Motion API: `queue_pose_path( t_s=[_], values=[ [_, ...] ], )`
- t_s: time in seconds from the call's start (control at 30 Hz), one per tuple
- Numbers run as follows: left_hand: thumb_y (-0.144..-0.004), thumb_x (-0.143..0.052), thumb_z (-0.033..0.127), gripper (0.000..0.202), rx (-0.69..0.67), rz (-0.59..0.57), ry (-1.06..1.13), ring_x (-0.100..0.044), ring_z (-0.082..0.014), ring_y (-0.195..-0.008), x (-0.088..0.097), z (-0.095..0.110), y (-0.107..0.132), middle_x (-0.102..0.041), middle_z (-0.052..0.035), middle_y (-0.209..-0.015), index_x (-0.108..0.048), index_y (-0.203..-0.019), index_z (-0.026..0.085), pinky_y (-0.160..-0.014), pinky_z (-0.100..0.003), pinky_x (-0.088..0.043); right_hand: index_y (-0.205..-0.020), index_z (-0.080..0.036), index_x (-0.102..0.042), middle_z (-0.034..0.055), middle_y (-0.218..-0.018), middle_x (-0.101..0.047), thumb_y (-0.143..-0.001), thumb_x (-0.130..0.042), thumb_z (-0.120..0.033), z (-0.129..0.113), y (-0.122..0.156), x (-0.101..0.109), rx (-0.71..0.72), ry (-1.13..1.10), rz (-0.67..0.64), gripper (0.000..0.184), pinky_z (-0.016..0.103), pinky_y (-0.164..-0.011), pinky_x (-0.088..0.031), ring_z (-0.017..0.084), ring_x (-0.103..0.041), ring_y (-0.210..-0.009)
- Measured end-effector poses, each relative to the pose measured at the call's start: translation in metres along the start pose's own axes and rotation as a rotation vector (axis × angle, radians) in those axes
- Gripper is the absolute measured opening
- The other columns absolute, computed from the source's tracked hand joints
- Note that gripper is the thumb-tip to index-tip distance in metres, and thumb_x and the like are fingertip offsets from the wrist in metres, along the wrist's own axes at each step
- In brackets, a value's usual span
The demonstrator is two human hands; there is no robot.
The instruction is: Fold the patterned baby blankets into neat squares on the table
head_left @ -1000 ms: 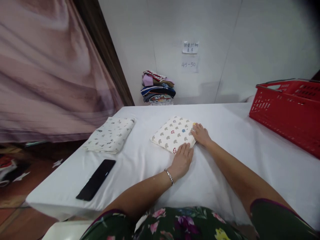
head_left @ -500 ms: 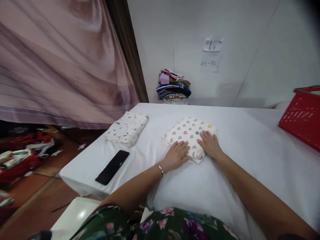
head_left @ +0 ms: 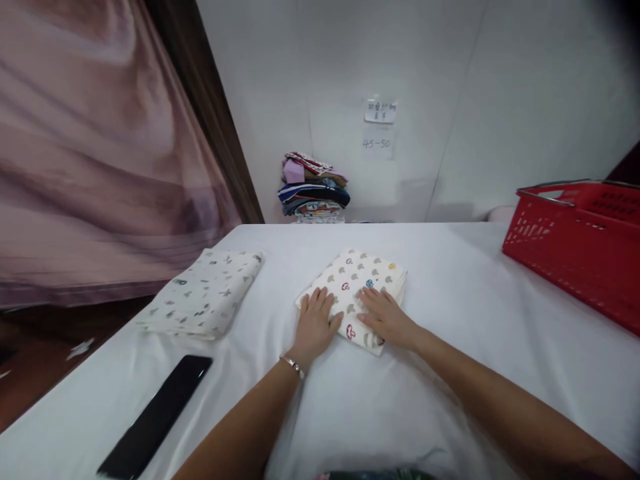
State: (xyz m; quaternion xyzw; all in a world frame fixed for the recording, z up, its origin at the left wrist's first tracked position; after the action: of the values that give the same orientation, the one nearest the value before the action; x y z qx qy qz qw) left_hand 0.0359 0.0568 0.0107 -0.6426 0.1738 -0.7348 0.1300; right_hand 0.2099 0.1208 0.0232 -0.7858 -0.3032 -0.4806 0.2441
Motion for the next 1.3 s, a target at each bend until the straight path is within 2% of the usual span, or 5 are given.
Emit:
queue_pose_path(
  t_s=[0.17,0.3,0.67,1.03,1.3],
  values=[
    [-0.088,-0.04,0.04,0.046,-0.002,-0.004,0.017,-0.031,-0.0275,-0.131,-0.002,-0.001,-0.001,-0.044,-0.0131,-0.136,-0.049,-0.125,0.015,-0.108,-0.051,-0.023,-0.138,-0.017,-0.035,0.0114,-0.148,-0.024,-0.089,-0.033,-0.05,0.061,-0.04,0.033,-0.235,0.14,0.137,0.059,0.047,-0.109,-0.009,0.026,-0.013,-0.137],
    [-0.088,-0.039,0.04,0.046,0.013,-0.01,0.031,-0.03,-0.0269,-0.132,-0.002,-0.002,-0.001,-0.043,-0.0125,-0.137,-0.049,-0.125,0.015,-0.109,-0.05,-0.022,-0.138,-0.015,-0.035,0.0121,-0.148,-0.024,-0.088,-0.037,-0.048,0.107,-0.055,0.027,-0.433,0.077,0.125,0.059,0.043,-0.11,-0.014,0.025,-0.018,-0.136],
    [-0.086,-0.041,0.04,0.042,0.212,-0.059,0.176,-0.038,-0.0249,-0.127,0.011,-0.029,-0.029,-0.046,-0.0105,-0.135,-0.054,-0.118,0.017,-0.104,-0.044,-0.032,-0.121,-0.015,-0.056,0.0101,-0.125,-0.056,-0.082,-0.055,-0.033,0.155,-0.032,0.052,-0.703,-0.702,0.372,0.043,0.031,-0.088,-0.046,0.019,-0.054,-0.109],
    [-0.078,-0.043,0.051,0.05,0.466,-0.456,0.225,-0.058,-0.027,-0.1,-0.006,-0.064,-0.075,-0.063,-0.0123,-0.109,-0.055,-0.113,0.016,-0.081,-0.034,-0.044,-0.104,-0.014,-0.066,0.0097,-0.103,-0.065,-0.065,-0.073,-0.03,0.158,-0.052,0.053,-0.726,-0.622,0.164,0.043,0.025,-0.066,-0.05,0.018,-0.061,-0.081],
    [-0.076,-0.05,0.05,0.051,0.576,-0.377,0.342,-0.061,-0.0209,-0.086,0.021,-0.071,-0.015,-0.065,-0.0057,-0.098,-0.051,-0.118,0.021,-0.073,-0.029,-0.044,-0.113,-0.014,-0.06,0.0075,-0.099,-0.062,-0.066,-0.072,-0.018,0.134,-0.091,0.051,-0.455,-0.767,0.273,0.049,0.022,-0.071,-0.048,0.013,-0.059,-0.078]
  ],
)
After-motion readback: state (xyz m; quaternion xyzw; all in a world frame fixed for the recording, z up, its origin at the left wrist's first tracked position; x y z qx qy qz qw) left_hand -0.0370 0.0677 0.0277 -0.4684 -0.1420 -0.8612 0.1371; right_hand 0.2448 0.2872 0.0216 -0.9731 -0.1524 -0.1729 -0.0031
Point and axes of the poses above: each hand's wrist, its own y-axis away from the middle knuckle, its own x-axis out of the back of the hand, z = x × y, the point moved 4 cm from there along -y, towards the middle knuckle
